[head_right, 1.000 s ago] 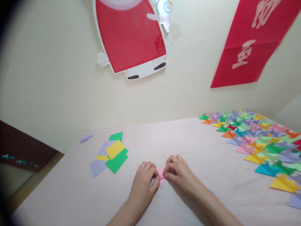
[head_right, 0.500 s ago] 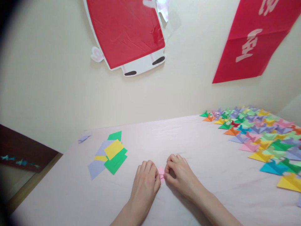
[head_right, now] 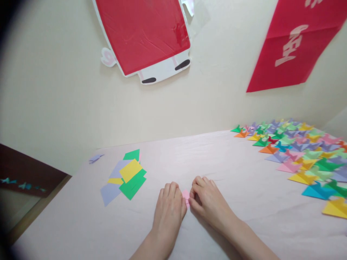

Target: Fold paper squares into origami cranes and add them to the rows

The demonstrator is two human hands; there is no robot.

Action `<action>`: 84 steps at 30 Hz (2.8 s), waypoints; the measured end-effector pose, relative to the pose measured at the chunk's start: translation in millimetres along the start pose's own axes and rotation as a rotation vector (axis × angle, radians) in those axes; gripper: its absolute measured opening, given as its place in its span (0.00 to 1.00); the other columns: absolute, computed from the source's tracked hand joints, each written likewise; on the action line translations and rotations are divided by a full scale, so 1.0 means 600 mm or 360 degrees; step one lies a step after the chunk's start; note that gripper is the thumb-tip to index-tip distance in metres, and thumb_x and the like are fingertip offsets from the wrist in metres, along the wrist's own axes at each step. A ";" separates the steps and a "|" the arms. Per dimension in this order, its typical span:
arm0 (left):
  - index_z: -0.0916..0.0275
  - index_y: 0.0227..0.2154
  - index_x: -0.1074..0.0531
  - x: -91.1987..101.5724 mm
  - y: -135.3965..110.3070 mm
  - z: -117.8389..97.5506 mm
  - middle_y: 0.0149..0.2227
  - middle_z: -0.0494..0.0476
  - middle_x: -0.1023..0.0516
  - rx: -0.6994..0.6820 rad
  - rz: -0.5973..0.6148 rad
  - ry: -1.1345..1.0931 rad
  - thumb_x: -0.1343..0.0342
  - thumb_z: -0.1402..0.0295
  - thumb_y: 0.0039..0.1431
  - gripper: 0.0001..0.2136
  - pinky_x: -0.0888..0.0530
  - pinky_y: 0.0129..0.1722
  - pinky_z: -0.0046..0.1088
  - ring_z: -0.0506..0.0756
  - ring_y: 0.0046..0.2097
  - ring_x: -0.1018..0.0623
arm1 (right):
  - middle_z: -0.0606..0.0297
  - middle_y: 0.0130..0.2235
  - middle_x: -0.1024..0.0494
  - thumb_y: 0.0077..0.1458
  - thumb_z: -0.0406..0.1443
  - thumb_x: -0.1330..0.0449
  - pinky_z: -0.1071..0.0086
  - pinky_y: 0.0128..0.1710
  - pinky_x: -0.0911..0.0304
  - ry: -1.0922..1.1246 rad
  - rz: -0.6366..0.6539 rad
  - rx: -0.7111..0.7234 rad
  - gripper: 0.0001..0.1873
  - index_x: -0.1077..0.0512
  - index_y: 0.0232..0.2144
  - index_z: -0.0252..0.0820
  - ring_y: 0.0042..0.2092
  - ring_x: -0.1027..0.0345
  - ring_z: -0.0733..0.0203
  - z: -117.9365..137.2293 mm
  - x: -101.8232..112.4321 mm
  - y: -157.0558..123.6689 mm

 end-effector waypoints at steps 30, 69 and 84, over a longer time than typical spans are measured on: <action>0.62 0.36 0.29 0.007 -0.003 0.001 0.37 0.56 0.30 0.0017 -0.0073 -0.0063 0.46 0.77 0.58 0.06 0.33 0.41 0.40 0.60 0.41 0.32 | 0.63 0.37 0.26 0.55 0.30 0.45 0.59 0.43 0.47 0.0079 -0.0226 -0.0195 0.05 0.31 0.31 0.45 0.41 0.37 0.54 0.010 -0.021 -0.011; 0.59 0.39 0.32 0.013 -0.018 0.034 0.45 0.55 0.32 0.0178 0.0134 -0.0806 0.54 0.82 0.49 0.17 0.38 0.47 0.35 0.57 0.49 0.34 | 0.64 0.41 0.25 0.43 0.24 0.48 0.62 0.46 0.47 0.0157 -0.0194 -0.0260 0.18 0.27 0.33 0.47 0.46 0.37 0.54 -0.009 -0.024 -0.007; 0.58 0.41 0.33 0.023 -0.039 0.033 0.45 0.52 0.27 0.0204 -0.0128 -0.0913 0.50 0.76 0.53 0.13 0.39 0.49 0.32 0.55 0.49 0.32 | 0.64 0.37 0.22 0.49 0.26 0.50 0.63 0.44 0.44 0.0071 -0.0402 -0.0082 0.13 0.28 0.30 0.44 0.42 0.34 0.55 0.000 -0.022 -0.027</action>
Point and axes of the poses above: each hand's wrist, its own y-axis towards the middle knuckle, its own x-axis out of the back of the hand, z = x × y, the point moved 4 cm from there along y, towards the middle knuckle
